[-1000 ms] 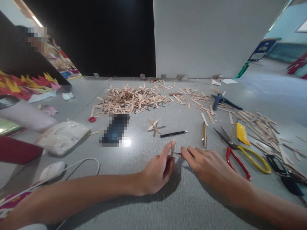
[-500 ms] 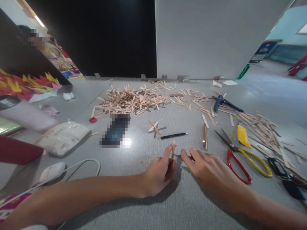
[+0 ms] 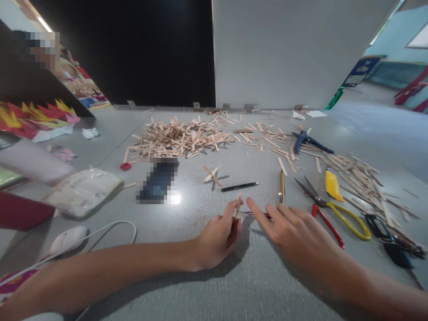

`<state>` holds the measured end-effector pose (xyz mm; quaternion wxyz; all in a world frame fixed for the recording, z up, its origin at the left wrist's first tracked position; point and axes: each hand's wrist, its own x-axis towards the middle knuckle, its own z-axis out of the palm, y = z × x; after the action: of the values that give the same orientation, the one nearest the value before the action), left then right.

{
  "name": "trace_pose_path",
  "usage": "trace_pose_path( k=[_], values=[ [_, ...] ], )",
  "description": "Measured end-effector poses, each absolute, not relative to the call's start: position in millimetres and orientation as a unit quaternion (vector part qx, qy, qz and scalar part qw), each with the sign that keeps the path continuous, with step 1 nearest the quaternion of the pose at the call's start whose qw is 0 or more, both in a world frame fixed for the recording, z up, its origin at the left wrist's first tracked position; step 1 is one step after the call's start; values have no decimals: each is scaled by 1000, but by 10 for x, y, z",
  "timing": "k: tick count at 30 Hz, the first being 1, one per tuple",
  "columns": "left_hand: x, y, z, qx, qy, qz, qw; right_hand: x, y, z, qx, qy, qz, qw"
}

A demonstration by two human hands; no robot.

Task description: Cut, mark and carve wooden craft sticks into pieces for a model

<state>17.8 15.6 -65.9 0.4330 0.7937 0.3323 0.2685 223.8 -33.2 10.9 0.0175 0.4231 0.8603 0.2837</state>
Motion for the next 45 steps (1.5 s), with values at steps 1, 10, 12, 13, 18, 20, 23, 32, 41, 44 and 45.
trace_pose_path(
  k=[1, 10, 12, 13, 18, 20, 23, 32, 41, 44, 45],
  values=[
    [175, 156, -650, 795, 334, 266, 430, 2237, -326, 128, 417, 863, 283, 16],
    [170, 145, -632, 798, 348, 242, 429, 2239, -299, 154, 403, 873, 274, 10],
    [175, 142, -631, 795, 355, 234, 432, 2247, -305, 150, 401, 874, 274, 8],
    [176, 141, -628, 795, 355, 234, 433, 2249, -307, 147, 401, 874, 274, 8],
    [158, 143, -615, 799, 339, 247, 430, 2252, -300, 130, 401, 877, 266, 10],
    [152, 144, -624, 798, 336, 248, 434, 2251, -296, 132, 402, 877, 262, 15],
    [149, 143, -642, 797, 336, 251, 435, 2246, -297, 141, 404, 877, 257, 28],
    [148, 143, -600, 804, 327, 260, 423, 2221, -315, 170, 409, 876, 251, 55],
    [160, 140, -652, 798, 348, 258, 419, 2237, -346, 54, 435, 868, 239, 17],
    [167, 142, -650, 803, 357, 247, 408, 2273, -314, -20, 409, 885, 224, -11],
    [169, 141, -645, 805, 357, 243, 407, 2286, -301, -25, 397, 892, 217, -12]
  ],
)
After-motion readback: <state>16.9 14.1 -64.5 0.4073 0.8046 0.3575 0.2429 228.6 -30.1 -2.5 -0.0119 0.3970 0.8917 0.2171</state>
